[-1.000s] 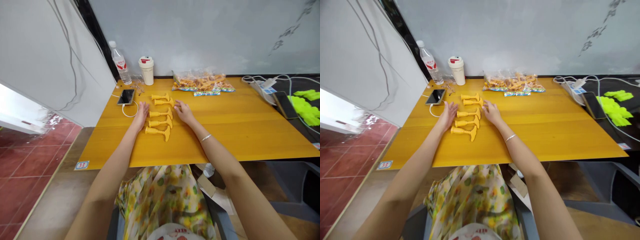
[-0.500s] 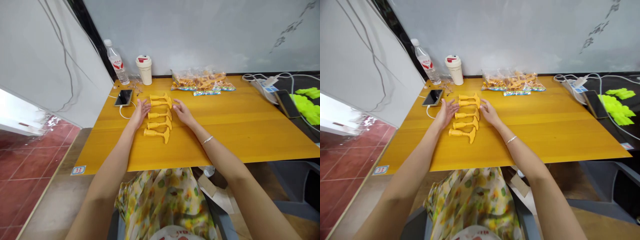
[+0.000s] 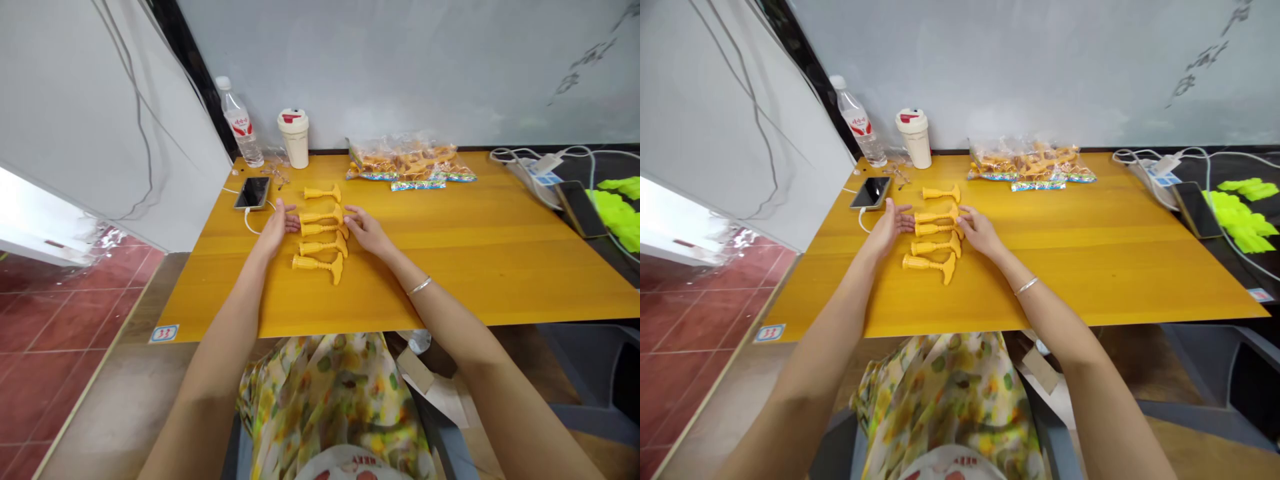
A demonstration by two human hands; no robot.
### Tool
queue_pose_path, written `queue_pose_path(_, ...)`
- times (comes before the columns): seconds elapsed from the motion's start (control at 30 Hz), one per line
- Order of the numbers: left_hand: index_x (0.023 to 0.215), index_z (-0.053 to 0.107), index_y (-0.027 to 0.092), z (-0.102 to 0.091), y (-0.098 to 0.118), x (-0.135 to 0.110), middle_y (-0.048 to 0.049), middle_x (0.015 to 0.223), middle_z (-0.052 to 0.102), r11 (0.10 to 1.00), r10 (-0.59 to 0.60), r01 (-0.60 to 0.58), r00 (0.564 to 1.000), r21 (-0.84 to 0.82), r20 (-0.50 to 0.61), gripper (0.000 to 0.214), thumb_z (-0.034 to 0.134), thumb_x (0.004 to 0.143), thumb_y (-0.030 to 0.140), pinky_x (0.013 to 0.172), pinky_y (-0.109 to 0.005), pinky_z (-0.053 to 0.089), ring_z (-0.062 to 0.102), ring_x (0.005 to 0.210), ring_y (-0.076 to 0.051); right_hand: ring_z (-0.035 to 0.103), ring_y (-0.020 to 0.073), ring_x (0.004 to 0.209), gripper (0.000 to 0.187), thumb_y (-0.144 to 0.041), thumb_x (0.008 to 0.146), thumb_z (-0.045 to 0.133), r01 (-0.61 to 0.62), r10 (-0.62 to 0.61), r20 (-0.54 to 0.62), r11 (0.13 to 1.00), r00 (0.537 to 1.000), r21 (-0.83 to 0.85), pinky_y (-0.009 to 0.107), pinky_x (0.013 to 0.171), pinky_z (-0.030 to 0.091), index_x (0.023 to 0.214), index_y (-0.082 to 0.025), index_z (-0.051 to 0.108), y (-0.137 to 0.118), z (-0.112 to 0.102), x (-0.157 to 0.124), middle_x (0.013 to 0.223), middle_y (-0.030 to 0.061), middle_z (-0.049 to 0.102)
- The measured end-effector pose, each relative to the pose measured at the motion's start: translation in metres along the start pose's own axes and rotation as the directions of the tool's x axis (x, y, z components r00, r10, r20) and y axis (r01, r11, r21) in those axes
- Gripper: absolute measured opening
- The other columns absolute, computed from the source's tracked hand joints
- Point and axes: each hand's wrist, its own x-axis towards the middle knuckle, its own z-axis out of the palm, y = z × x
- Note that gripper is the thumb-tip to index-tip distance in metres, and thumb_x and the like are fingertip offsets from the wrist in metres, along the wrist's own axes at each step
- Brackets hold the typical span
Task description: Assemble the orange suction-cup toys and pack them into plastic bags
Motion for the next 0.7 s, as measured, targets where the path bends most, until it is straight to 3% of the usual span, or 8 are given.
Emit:
queue_pose_path(0.1,0.118,0.066,0.013,-0.002,-0.004,0.008,-0.0108,0.093,0.069,0.996,0.049,-0.043,0.996,0.077,-0.078,0.076,0.031,0.094,0.076,0.073,-0.028,0.054,0.067,0.076,-0.017,0.070,0.0236,0.104,0.049,-0.046,0.096,0.055,-0.014,0.014,-0.014,0.999,1.000,-0.032,0.045,0.101,0.052,0.137,-0.020,0.057,0.002,-0.003,0.003,0.116,0.0098,0.075)
queue_pose_path(0.2,0.114,0.068,0.015,0.000,0.001,0.026,-0.0134,0.109,0.070,0.974,0.120,-0.092,0.985,0.209,-0.126,0.060,0.038,0.097,0.064,0.085,-0.033,0.055,0.068,0.093,-0.021,0.069,0.0242,0.104,0.047,-0.041,0.096,0.054,-0.018,0.016,-0.038,0.998,0.999,-0.068,0.045,0.102,0.051,0.136,-0.017,0.057,0.006,-0.004,0.006,0.108,0.0105,0.076)
queue_pose_path(0.3,0.115,0.068,0.014,0.007,0.008,0.051,-0.0146,0.123,0.069,0.896,0.218,-0.177,0.974,0.408,-0.057,0.040,0.058,0.092,0.046,0.105,-0.038,0.047,0.064,0.116,-0.025,0.069,0.0241,0.101,0.046,-0.039,0.096,0.052,-0.015,0.011,-0.047,0.996,0.999,-0.092,0.045,0.101,0.050,0.135,-0.015,0.058,0.010,-0.006,0.008,0.099,0.0093,0.076)
queue_pose_path(0.43,0.127,0.064,0.013,0.024,0.009,0.084,-0.0177,0.137,0.062,0.857,0.175,-0.160,0.984,0.489,0.016,0.050,0.070,0.079,0.027,0.110,-0.040,0.043,0.061,0.121,-0.026,0.068,0.0232,0.096,0.047,-0.041,0.096,0.052,-0.008,0.004,-0.048,0.996,0.999,-0.093,0.045,0.099,0.051,0.135,-0.017,0.058,0.013,-0.007,0.008,0.095,0.0073,0.076)
queue_pose_path(0.5,0.124,0.066,0.014,0.032,0.006,0.097,-0.0156,0.129,0.066,0.861,0.175,-0.169,0.984,0.479,0.033,0.053,0.072,0.072,0.020,0.106,-0.040,0.045,0.063,0.114,-0.025,0.068,0.0232,0.095,0.046,-0.042,0.095,0.052,-0.001,-0.004,-0.053,0.997,0.999,-0.081,0.045,0.098,0.051,0.134,-0.018,0.059,0.014,-0.007,0.007,0.094,0.0067,0.075)
queue_pose_path(0.57,0.112,0.071,0.014,0.037,0.004,0.105,-0.0113,0.108,0.071,0.861,0.173,-0.169,0.984,0.480,0.037,0.045,0.073,0.066,0.016,0.102,-0.039,0.047,0.065,0.102,-0.024,0.068,0.0237,0.097,0.046,-0.045,0.094,0.053,0.005,-0.009,-0.058,0.998,0.998,-0.068,0.046,0.099,0.051,0.132,-0.020,0.060,0.015,-0.007,0.007,0.095,0.0068,0.075)
queue_pose_path(0.63,0.098,0.072,0.015,0.038,0.006,0.106,-0.0061,0.088,0.068,0.856,0.168,-0.167,0.985,0.489,0.043,0.034,0.073,0.064,0.014,0.099,-0.039,0.048,0.064,0.090,-0.022,0.068,0.0242,0.098,0.047,-0.049,0.094,0.055,0.001,-0.004,-0.061,0.999,0.998,-0.049,0.047,0.099,0.052,0.131,-0.020,0.061,0.016,-0.008,0.007,0.098,0.0076,0.075)
queue_pose_path(0.7,0.092,0.071,0.017,0.034,0.013,0.098,-0.0033,0.083,0.064,0.852,0.221,-0.219,0.974,0.476,0.053,0.028,0.072,0.065,0.015,0.096,-0.037,0.048,0.061,0.085,-0.020,0.069,0.0242,0.098,0.051,-0.055,0.092,0.057,-0.009,0.007,-0.079,1.000,0.997,-0.022,0.046,0.098,0.052,0.130,-0.021,0.062,0.017,-0.009,0.009,0.103,0.0086,0.075)
